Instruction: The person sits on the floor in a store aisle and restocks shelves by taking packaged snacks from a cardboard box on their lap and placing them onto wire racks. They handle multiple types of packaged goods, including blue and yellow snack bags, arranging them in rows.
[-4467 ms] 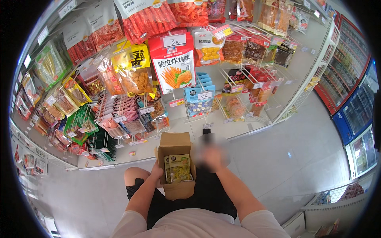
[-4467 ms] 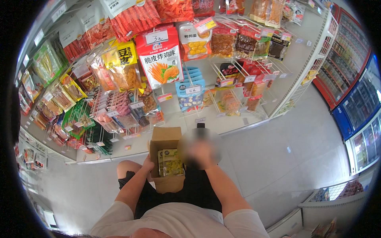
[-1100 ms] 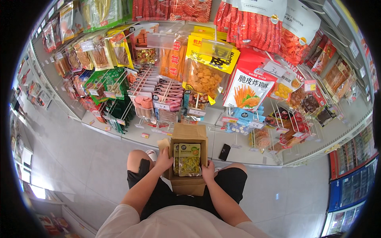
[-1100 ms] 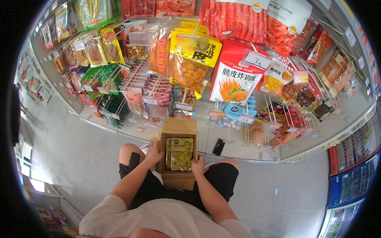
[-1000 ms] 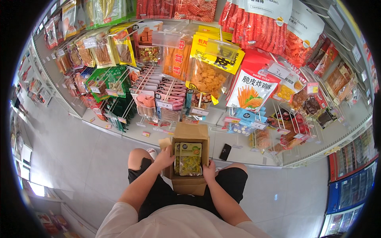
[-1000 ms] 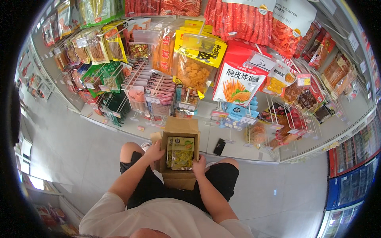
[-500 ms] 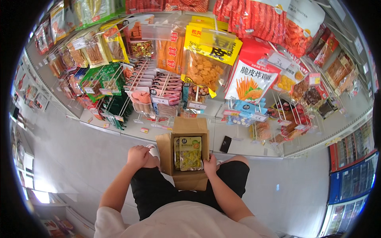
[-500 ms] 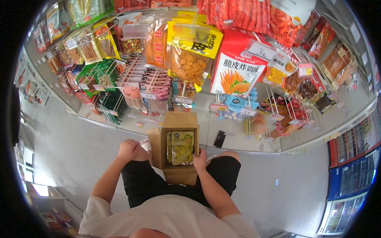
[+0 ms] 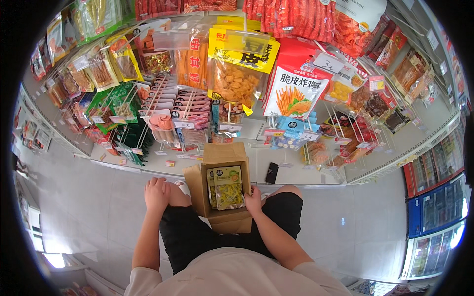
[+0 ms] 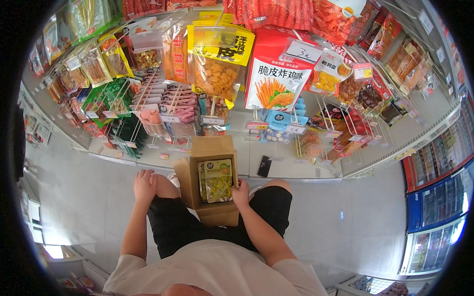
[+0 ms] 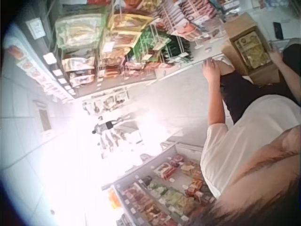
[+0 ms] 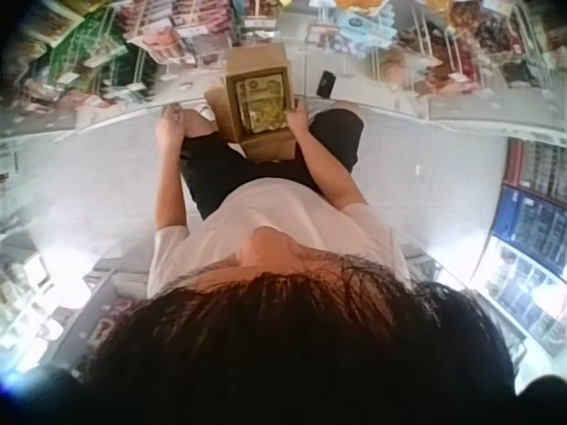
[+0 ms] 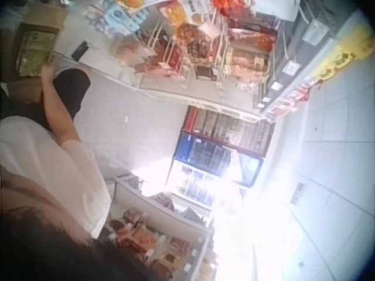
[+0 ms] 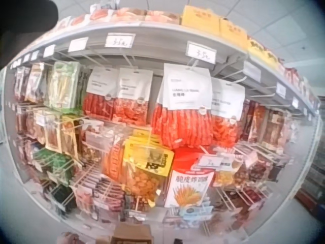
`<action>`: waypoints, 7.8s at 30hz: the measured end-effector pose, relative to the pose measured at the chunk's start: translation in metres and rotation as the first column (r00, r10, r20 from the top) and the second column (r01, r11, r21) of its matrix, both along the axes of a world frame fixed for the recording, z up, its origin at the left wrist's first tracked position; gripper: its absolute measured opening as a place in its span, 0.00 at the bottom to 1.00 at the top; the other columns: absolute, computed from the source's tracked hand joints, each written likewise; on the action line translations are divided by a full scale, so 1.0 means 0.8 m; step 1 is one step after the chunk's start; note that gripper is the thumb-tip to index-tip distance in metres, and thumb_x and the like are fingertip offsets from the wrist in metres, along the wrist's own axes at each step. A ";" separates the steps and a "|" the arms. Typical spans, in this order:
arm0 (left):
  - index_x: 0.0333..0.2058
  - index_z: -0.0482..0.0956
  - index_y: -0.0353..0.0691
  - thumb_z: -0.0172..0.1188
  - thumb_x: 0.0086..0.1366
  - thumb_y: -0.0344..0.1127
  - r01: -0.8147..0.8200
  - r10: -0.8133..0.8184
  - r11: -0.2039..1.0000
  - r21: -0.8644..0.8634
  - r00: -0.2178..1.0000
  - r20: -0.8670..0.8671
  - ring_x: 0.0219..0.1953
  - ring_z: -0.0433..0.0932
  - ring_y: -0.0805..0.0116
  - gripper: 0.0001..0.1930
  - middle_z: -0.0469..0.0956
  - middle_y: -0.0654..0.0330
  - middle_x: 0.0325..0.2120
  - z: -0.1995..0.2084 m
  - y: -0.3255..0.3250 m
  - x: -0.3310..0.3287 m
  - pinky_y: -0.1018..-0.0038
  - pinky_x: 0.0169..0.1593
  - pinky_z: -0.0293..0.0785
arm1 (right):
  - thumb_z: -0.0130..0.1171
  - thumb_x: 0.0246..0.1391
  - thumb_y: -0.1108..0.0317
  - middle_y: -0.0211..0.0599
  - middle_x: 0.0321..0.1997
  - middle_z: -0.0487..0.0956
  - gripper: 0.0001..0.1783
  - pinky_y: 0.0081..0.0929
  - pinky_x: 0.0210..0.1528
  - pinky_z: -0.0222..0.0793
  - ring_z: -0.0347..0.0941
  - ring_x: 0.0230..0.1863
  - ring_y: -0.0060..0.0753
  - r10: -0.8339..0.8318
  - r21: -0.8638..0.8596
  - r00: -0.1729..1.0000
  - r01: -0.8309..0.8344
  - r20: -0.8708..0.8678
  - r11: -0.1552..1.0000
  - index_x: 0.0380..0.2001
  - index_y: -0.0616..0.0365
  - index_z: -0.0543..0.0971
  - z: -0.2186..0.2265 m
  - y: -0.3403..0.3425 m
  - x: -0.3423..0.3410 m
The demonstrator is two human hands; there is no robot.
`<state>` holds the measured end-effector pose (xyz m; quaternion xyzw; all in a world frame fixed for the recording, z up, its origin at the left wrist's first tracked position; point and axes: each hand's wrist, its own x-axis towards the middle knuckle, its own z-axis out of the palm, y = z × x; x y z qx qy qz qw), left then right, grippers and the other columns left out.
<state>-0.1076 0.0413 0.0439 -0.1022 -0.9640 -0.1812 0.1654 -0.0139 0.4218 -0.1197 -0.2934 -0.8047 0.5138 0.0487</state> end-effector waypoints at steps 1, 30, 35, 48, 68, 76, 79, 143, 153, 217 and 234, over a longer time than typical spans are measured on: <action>0.41 0.85 0.44 0.67 0.63 0.41 -0.027 0.029 0.999 -0.042 0.998 0.048 0.48 0.77 0.47 0.12 0.81 0.56 0.40 0.004 -0.001 0.013 0.53 0.53 0.74 | 0.60 0.59 0.72 0.54 0.55 0.78 0.23 0.46 0.56 0.72 0.76 0.55 0.57 -0.004 -0.006 1.000 0.004 0.031 1.000 0.57 0.66 0.76 0.009 -0.004 -0.002; 0.40 0.80 0.40 0.56 0.69 0.39 -0.054 0.105 0.979 -0.198 0.960 0.259 0.38 0.87 0.48 0.10 0.86 0.51 0.33 -0.074 -0.023 0.004 0.54 0.40 0.82 | 0.60 0.64 0.70 0.55 0.50 0.80 0.21 0.48 0.53 0.74 0.79 0.50 0.57 0.055 0.031 0.998 -0.056 0.041 0.998 0.57 0.71 0.76 -0.016 -0.005 -0.009; 0.50 0.80 0.39 0.61 0.65 0.40 0.119 -0.055 0.982 -0.144 0.920 0.387 0.47 0.83 0.47 0.17 0.82 0.47 0.45 -0.038 0.070 0.002 0.53 0.47 0.81 | 0.59 0.64 0.69 0.55 0.52 0.81 0.21 0.47 0.53 0.74 0.79 0.50 0.58 0.072 0.108 0.997 -0.070 -0.013 0.992 0.57 0.70 0.76 -0.017 -0.004 -0.005; 0.73 0.58 0.39 0.59 0.70 0.36 -0.606 -0.107 0.586 0.538 0.600 0.793 0.54 0.79 0.40 0.35 0.77 0.42 0.58 -0.337 0.177 0.046 0.49 0.59 0.75 | 0.64 0.54 0.74 0.58 0.64 0.68 0.32 0.56 0.69 0.61 0.62 0.67 0.67 0.409 0.760 0.893 -0.132 -0.188 0.637 0.63 0.60 0.71 0.038 -0.040 0.016; 0.61 0.75 0.51 0.53 0.73 0.42 -0.552 0.021 0.709 0.438 0.638 0.770 0.49 0.81 0.37 0.20 0.84 0.49 0.48 -0.214 0.186 0.049 0.48 0.53 0.76 | 0.67 0.62 0.50 0.54 0.51 0.83 0.43 0.43 0.40 0.75 0.80 0.40 0.46 0.173 -0.249 0.774 -0.020 0.609 0.968 0.71 0.63 0.64 -0.132 -0.046 -0.081; 0.65 0.73 0.49 0.49 0.75 0.39 -0.543 -0.001 0.730 0.416 0.607 0.795 0.46 0.81 0.39 0.22 0.83 0.49 0.48 -0.227 0.190 0.044 0.48 0.51 0.75 | 0.65 0.59 0.59 0.45 0.41 0.85 0.21 0.38 0.39 0.75 0.80 0.36 0.40 0.298 -0.200 0.892 -0.242 0.340 0.950 0.48 0.65 0.83 -0.089 -0.062 -0.059; 0.65 0.72 0.47 0.48 0.75 0.39 -0.547 0.016 0.698 0.462 0.657 0.754 0.41 0.81 0.40 0.22 0.83 0.48 0.44 -0.260 0.174 0.042 0.48 0.46 0.75 | 0.62 0.61 0.64 0.45 0.42 0.84 0.23 0.35 0.44 0.74 0.80 0.40 0.36 0.248 -0.211 0.928 -0.192 0.279 0.958 0.56 0.64 0.76 -0.037 -0.089 -0.056; 0.63 0.75 0.51 0.49 0.76 0.39 -0.558 0.021 0.732 0.391 0.592 0.805 0.46 0.82 0.41 0.19 0.85 0.52 0.47 -0.237 0.172 0.057 0.49 0.52 0.76 | 0.57 0.74 0.59 0.37 0.65 0.77 0.25 0.33 0.61 0.72 0.76 0.61 0.32 -0.293 -0.675 0.898 -0.006 -0.328 0.738 0.67 0.61 0.72 0.156 0.121 -0.164; 0.63 0.74 0.47 0.49 0.76 0.39 -0.570 -0.050 0.596 0.566 0.677 0.734 0.48 0.81 0.40 0.20 0.84 0.50 0.49 -0.325 0.195 0.032 0.50 0.53 0.75 | 0.61 0.65 0.63 0.39 0.47 0.82 0.22 0.36 0.42 0.76 0.79 0.44 0.33 -0.258 0.020 0.931 0.272 -0.258 0.962 0.59 0.56 0.75 0.079 0.210 -0.333; 0.64 0.72 0.44 0.51 0.68 0.26 -0.428 -0.127 0.711 0.558 0.702 0.701 0.40 0.83 0.46 0.25 0.83 0.48 0.45 -0.279 0.152 0.053 0.55 0.41 0.76 | 0.53 0.39 0.82 0.25 0.20 0.67 0.10 0.26 0.26 0.59 0.64 0.22 0.24 -0.417 -0.712 0.820 0.017 -0.392 0.702 0.18 0.53 0.67 0.123 0.113 -0.047; 0.72 0.64 0.44 0.49 0.70 0.30 -0.510 -0.149 0.705 0.493 0.572 0.806 0.43 0.81 0.38 0.31 0.83 0.45 0.50 -0.267 0.187 0.056 0.48 0.47 0.75 | 0.50 0.38 0.82 0.35 0.25 0.73 0.08 0.30 0.28 0.69 0.71 0.24 0.34 -0.482 -0.777 0.820 0.074 -0.310 0.625 0.24 0.57 0.70 0.103 0.136 -0.037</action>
